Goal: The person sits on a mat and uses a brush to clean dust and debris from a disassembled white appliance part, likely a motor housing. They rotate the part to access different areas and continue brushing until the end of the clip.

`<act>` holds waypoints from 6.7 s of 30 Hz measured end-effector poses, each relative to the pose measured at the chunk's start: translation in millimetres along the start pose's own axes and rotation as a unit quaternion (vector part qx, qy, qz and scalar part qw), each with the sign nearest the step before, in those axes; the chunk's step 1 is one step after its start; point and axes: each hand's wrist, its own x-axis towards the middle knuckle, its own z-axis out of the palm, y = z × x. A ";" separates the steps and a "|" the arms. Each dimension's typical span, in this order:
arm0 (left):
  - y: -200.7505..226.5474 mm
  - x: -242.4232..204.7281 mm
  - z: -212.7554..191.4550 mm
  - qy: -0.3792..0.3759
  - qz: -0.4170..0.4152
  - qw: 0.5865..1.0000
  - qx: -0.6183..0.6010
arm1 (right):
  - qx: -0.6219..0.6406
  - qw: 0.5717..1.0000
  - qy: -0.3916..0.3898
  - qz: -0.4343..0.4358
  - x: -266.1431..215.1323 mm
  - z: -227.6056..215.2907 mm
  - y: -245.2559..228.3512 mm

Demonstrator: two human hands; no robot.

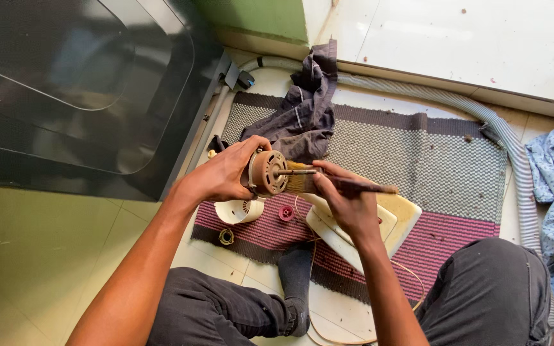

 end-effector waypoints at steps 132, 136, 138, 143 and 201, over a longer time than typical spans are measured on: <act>69.1 20.7 -7.2 0.010 -0.075 0.988 0.138 | -0.171 0.964 0.133 0.156 -55.7 -34.4 75.6; 67.7 24.6 -11.1 0.024 -0.079 0.987 0.135 | 0.038 0.983 0.113 0.141 -43.2 -28.0 64.9; 68.0 19.1 -6.7 0.030 -0.070 0.989 0.127 | 0.176 0.969 0.099 0.143 -54.2 -13.6 59.6; 68.3 20.5 -11.7 0.037 -0.069 0.988 0.130 | -0.110 0.984 0.112 0.081 -56.7 -24.7 54.7; 121.6 140.0 0.1 0.093 -0.198 0.974 0.056 | -0.075 0.936 0.339 -0.061 -52.8 -21.5 30.4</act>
